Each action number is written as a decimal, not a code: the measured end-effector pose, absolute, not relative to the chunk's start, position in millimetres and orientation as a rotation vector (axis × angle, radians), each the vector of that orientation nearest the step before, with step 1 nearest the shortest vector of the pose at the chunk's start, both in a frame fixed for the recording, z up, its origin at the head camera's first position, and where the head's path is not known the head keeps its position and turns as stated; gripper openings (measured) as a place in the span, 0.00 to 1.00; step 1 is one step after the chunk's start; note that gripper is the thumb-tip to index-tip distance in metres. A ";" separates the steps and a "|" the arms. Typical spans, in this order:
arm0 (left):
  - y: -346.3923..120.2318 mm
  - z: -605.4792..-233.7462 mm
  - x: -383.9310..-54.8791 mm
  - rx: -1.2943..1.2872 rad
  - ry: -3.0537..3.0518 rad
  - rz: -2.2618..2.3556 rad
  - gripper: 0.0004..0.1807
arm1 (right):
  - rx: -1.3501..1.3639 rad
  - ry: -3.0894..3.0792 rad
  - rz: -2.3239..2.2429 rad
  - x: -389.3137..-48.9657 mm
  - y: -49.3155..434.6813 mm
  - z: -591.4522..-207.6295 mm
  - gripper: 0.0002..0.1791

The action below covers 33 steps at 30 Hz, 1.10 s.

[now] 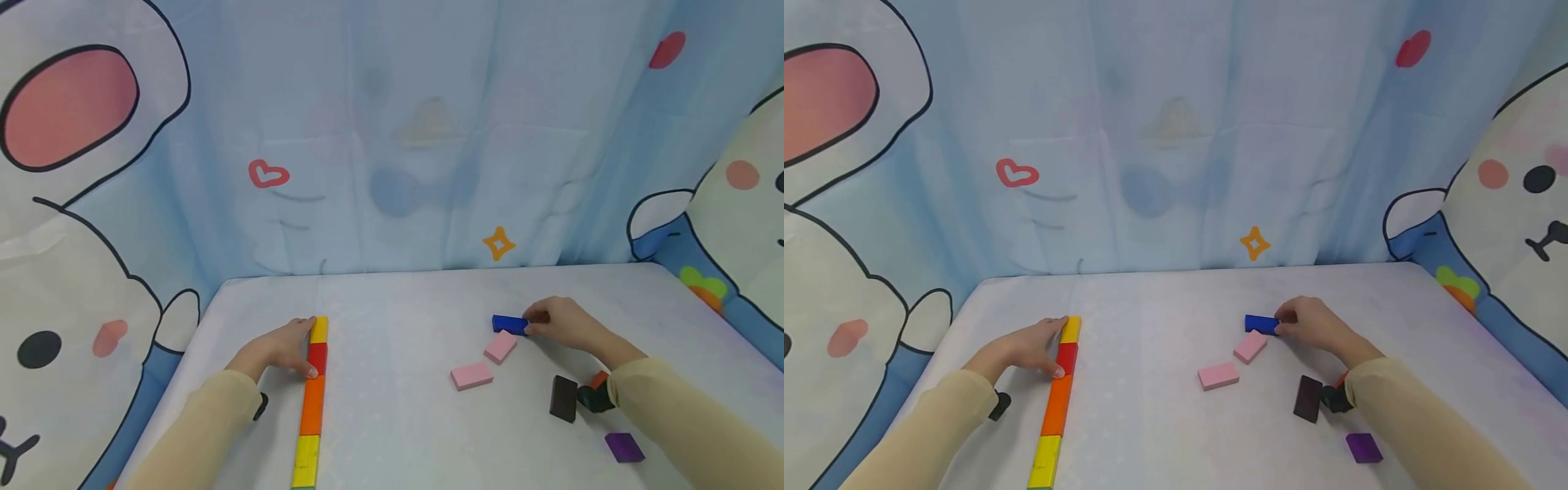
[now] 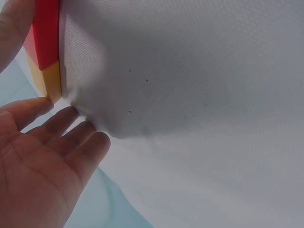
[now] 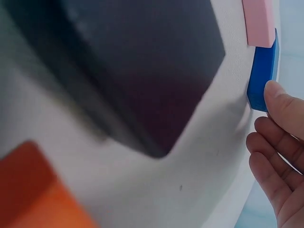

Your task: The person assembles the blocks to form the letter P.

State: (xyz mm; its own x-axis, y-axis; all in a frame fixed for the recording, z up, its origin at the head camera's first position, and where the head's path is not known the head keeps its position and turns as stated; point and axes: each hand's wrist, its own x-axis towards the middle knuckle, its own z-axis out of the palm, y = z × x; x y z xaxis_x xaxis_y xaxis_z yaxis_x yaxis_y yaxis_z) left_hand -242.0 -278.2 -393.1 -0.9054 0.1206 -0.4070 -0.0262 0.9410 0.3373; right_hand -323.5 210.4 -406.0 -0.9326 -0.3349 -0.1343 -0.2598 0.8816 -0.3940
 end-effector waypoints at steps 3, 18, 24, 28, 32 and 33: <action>-278.5 -393.6 -242.3 0.054 2.661 0.473 0.55 | -0.460 2.844 -0.540 -328.3 204.8 -405.3 0.19; -281.8 -396.8 -244.9 0.063 2.660 0.479 0.56 | -0.601 2.784 -0.510 -348.7 159.5 -401.4 0.15; -281.3 -394.5 -243.0 0.053 2.660 0.477 0.55 | -0.654 2.760 -0.514 -351.3 134.1 -402.1 0.14; -280.9 -393.8 -243.2 0.053 2.658 0.480 0.55 | -0.656 2.743 -0.497 -352.5 116.0 -400.4 0.14; -281.1 -394.4 -244.4 0.051 2.660 0.472 0.56 | -0.674 2.722 -0.482 -355.1 98.7 -398.8 0.14; -281.1 -394.6 -244.7 0.054 2.661 0.468 0.56 | -0.676 2.716 -0.480 -356.0 94.5 -398.6 0.14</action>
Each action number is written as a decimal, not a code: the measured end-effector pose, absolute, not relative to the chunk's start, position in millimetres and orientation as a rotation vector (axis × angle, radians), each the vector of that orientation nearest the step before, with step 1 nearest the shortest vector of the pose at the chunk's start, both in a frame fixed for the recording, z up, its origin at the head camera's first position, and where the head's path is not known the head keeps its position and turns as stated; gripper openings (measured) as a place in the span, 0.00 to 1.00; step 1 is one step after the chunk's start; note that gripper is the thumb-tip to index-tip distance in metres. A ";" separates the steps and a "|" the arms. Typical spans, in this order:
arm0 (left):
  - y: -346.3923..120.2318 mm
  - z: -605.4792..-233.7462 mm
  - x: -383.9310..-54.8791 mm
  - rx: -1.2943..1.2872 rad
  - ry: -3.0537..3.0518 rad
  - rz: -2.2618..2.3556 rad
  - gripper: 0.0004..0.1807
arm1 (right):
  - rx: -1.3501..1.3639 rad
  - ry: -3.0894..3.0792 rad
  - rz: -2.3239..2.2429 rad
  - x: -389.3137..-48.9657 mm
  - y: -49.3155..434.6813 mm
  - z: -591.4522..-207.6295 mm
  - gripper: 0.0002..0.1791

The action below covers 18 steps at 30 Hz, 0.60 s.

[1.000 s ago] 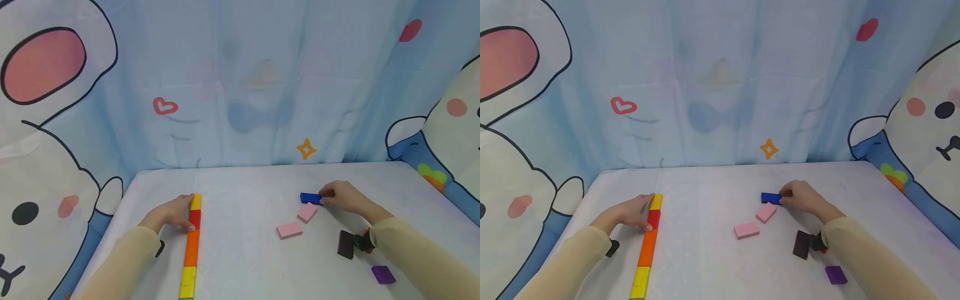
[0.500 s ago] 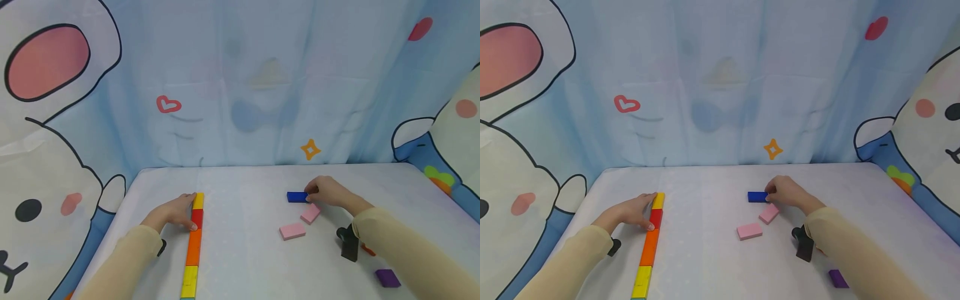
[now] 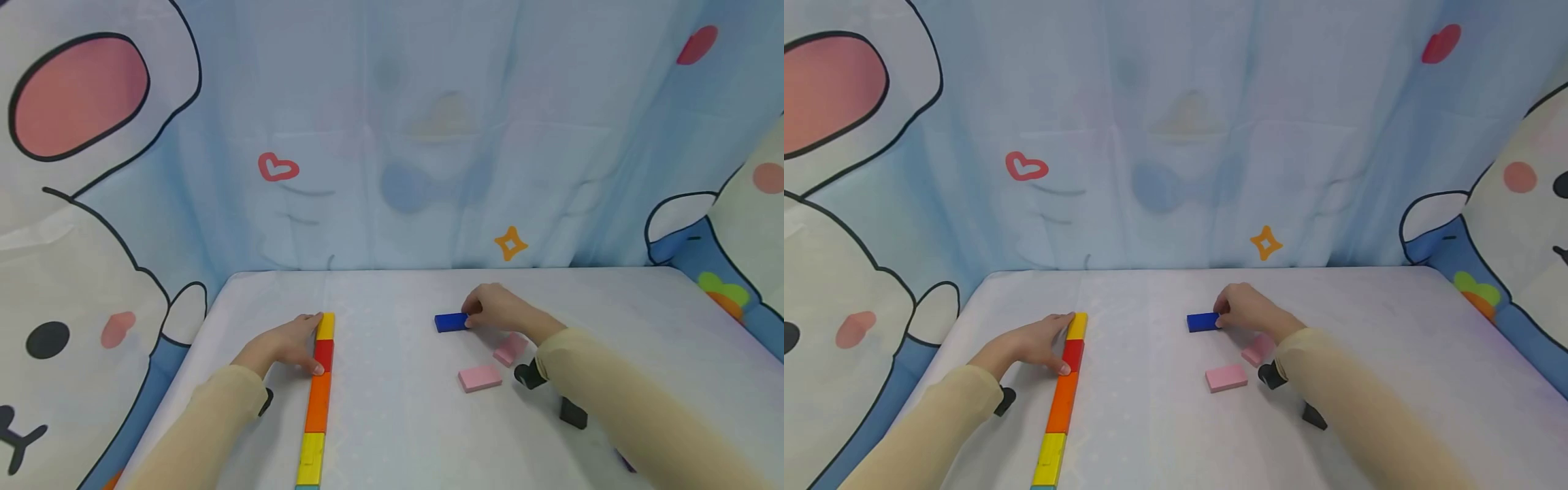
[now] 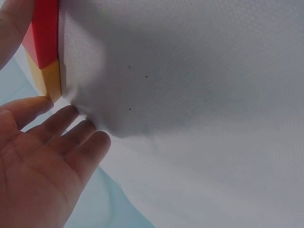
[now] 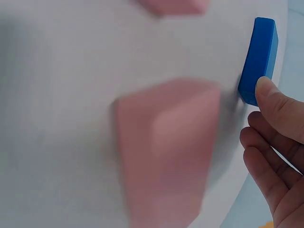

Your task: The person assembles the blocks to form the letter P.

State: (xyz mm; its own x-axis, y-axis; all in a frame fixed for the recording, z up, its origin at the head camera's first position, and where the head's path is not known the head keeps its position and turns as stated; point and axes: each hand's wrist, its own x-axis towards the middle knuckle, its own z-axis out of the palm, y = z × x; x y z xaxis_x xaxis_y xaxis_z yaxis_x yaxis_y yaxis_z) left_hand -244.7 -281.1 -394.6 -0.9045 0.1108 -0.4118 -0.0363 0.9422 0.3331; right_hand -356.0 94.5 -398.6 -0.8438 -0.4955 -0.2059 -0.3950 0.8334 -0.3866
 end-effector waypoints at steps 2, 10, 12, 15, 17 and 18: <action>-281.5 -395.0 -244.9 0.052 2.661 0.464 0.56 | -0.684 2.704 -0.473 -357.2 85.4 -398.1 0.14; -281.7 -394.2 -244.8 0.031 2.652 0.467 0.56 | -0.715 2.680 -0.462 -362.1 49.1 -401.4 0.12; -281.7 -394.3 -245.2 0.029 2.652 0.465 0.56 | -0.737 2.677 -0.457 -362.2 40.4 -401.8 0.12; -281.8 -394.7 -245.8 0.029 2.651 0.467 0.56 | -0.765 2.669 -0.466 -360.8 28.8 -401.4 0.12; -281.8 -395.1 -246.5 0.029 2.648 0.473 0.56 | -0.778 2.662 -0.479 -359.8 21.8 -401.3 0.12; -281.5 -394.9 -246.8 0.032 2.648 0.471 0.56 | -0.792 2.658 -0.483 -359.7 18.4 -401.6 0.12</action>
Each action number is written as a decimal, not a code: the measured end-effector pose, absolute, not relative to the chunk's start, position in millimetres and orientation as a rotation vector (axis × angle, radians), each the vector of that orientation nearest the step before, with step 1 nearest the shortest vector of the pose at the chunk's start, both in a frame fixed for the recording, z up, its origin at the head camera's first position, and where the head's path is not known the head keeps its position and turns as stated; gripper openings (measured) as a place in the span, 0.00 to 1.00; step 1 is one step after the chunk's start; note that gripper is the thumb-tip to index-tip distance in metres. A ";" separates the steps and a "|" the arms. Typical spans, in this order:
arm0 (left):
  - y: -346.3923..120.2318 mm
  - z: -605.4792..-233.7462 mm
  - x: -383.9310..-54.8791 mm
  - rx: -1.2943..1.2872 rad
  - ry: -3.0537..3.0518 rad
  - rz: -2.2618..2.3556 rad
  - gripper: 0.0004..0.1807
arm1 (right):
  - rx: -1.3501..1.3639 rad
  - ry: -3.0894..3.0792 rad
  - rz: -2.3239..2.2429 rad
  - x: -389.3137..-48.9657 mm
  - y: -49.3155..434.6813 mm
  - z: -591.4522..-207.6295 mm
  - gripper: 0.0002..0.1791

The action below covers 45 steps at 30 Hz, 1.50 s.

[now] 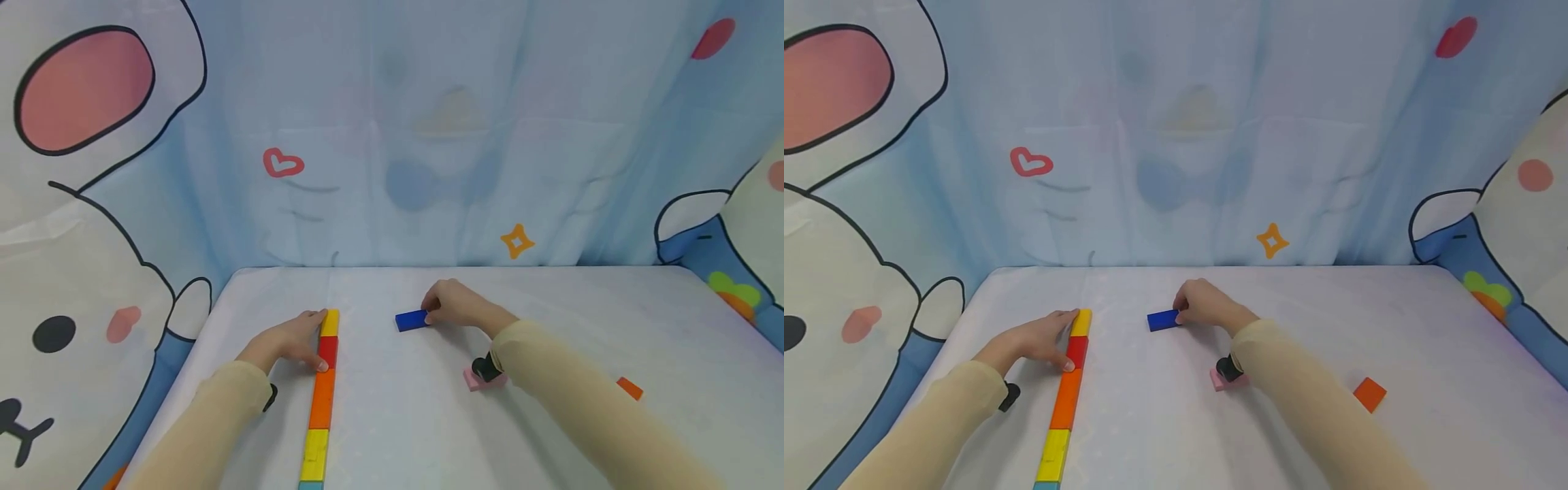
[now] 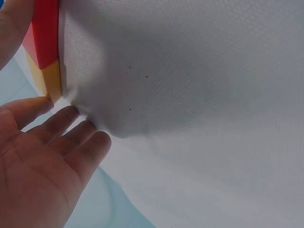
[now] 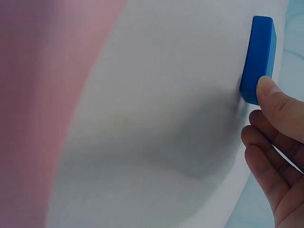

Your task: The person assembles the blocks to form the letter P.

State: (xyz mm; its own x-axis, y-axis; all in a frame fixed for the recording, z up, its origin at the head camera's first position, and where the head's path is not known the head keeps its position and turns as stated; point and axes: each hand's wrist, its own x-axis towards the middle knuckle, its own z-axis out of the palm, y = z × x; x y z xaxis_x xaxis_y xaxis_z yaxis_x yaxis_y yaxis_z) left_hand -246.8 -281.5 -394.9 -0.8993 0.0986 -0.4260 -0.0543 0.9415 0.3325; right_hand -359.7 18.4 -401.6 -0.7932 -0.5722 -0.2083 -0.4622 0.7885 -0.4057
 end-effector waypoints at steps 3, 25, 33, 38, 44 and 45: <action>-282.1 -395.4 -247.6 0.028 2.643 0.475 0.56 | -0.813 2.652 -0.504 -360.5 8.0 -403.2 0.13; -282.9 -399.1 -251.6 0.001 2.646 0.482 0.56 | -0.892 2.644 -0.610 -356.1 -49.4 -410.9 0.15; -281.4 -398.2 -250.6 -0.004 2.649 0.499 0.56 | -0.868 2.650 -0.623 -352.7 -65.4 -414.7 0.16; -281.6 -397.5 -250.6 -0.003 2.650 0.504 0.56 | -0.837 2.649 -0.640 -351.7 -72.4 -415.5 0.15; -282.2 -397.9 -250.7 -0.002 2.649 0.497 0.57 | -0.835 2.651 -0.650 -351.9 -76.7 -416.7 0.15; -282.1 -398.0 -250.7 -0.003 2.648 0.497 0.57 | -0.834 2.650 -0.652 -351.7 -77.2 -417.0 0.15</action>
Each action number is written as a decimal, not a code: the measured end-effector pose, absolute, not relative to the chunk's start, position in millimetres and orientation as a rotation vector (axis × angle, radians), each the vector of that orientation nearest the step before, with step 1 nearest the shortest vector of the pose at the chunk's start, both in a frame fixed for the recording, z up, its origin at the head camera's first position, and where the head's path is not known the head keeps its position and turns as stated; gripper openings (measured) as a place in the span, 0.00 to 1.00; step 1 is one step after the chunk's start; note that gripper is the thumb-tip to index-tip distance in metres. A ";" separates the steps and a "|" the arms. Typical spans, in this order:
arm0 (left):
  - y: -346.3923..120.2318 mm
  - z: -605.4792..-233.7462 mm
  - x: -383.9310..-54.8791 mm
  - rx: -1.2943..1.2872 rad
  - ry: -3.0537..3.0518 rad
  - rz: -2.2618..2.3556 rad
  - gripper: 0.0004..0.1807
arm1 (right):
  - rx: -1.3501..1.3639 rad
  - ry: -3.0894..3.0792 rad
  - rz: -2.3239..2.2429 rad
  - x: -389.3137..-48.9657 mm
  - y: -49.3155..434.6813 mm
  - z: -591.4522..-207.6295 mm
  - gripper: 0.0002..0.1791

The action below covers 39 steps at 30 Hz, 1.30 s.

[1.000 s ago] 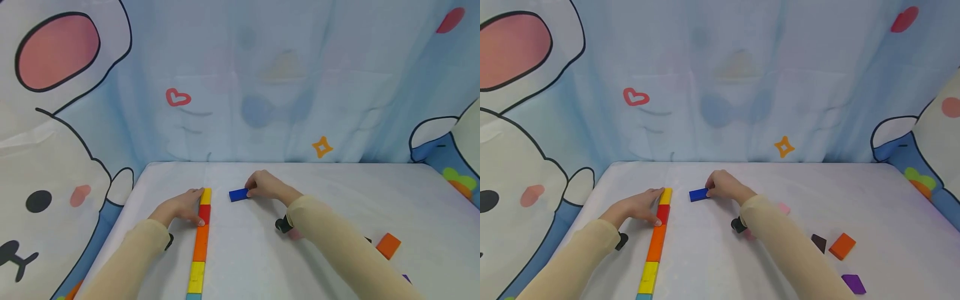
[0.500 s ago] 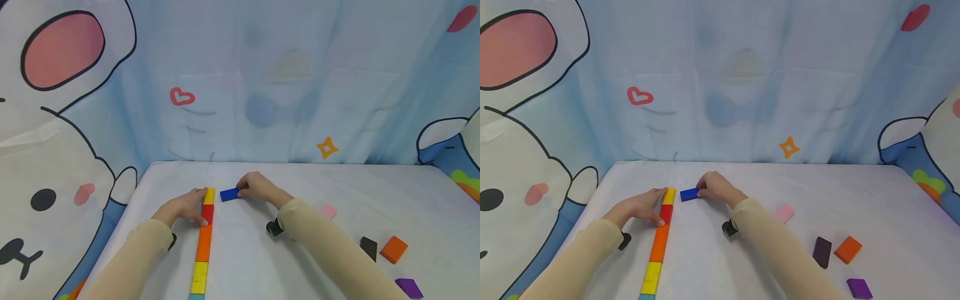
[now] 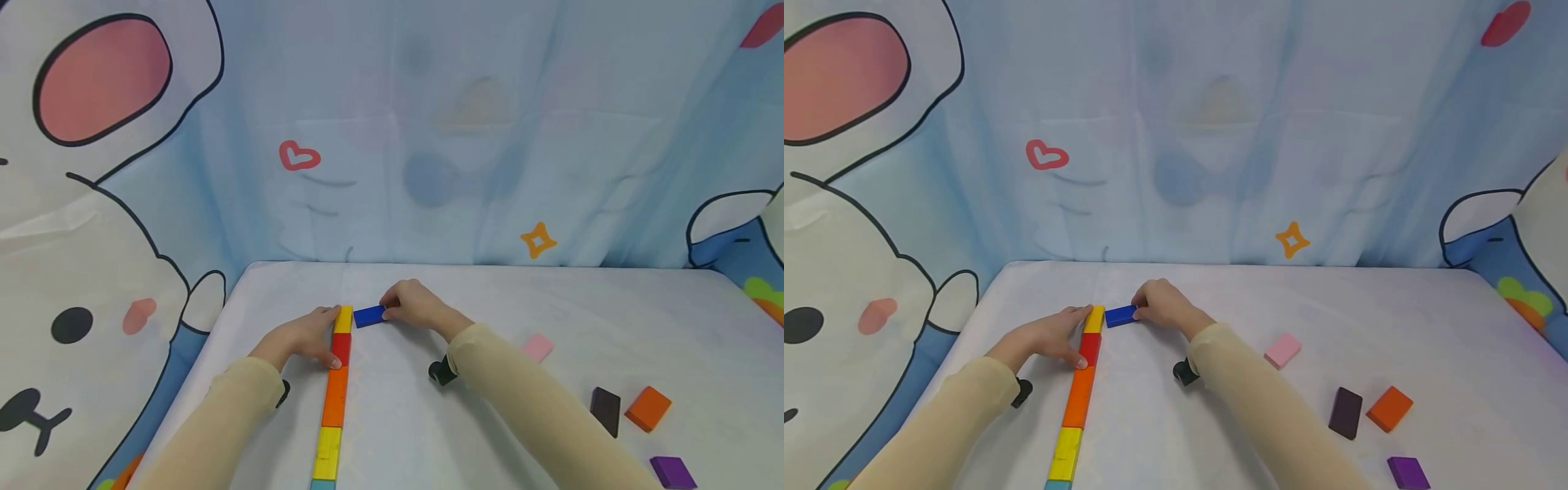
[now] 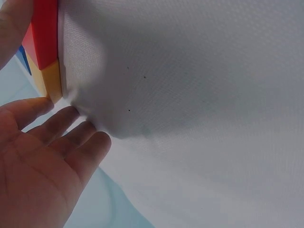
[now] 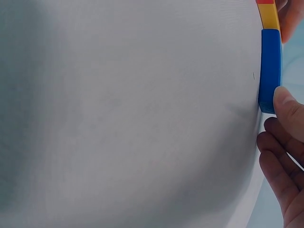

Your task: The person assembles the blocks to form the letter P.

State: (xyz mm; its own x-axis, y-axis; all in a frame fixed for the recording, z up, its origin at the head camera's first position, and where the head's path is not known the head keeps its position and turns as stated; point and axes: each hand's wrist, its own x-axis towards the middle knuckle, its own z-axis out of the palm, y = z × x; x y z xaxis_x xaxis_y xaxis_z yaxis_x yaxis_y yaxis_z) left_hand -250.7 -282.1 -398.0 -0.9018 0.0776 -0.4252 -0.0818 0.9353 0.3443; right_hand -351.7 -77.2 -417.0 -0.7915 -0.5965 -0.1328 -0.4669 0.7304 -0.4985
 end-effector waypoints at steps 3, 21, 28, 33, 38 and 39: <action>-281.0 -397.4 -250.7 -0.003 2.644 0.497 0.57 | -0.829 2.654 -0.656 -350.7 -77.6 -417.4 0.15; -279.4 -397.0 -250.5 0.005 2.648 0.490 0.57 | -0.803 2.663 -0.658 -348.7 -78.1 -418.1 0.16; -279.6 -396.3 -249.6 -0.009 2.646 0.490 0.56 | -0.797 2.655 -0.666 -346.8 -78.4 -416.2 0.17; -280.1 -396.9 -249.0 -0.015 2.649 0.486 0.56 | -0.816 2.651 -0.669 -347.2 -77.8 -417.0 0.16; -280.7 -397.0 -248.5 -0.013 2.653 0.489 0.56 | -0.842 2.652 -0.666 -348.0 -77.5 -417.2 0.17; -280.9 -397.0 -248.4 -0.012 2.653 0.491 0.56 | -0.845 2.650 -0.666 -348.0 -77.2 -416.7 0.17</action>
State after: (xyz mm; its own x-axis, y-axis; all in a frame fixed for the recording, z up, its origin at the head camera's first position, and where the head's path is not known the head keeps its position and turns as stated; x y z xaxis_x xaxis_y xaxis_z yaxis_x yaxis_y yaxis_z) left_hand -248.4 -280.9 -397.0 -0.9032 0.0696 -0.4235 -0.0865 0.9370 0.3385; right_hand -348.0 -77.2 -416.7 -0.7896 -0.6013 -0.1223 -0.4721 0.7227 -0.5048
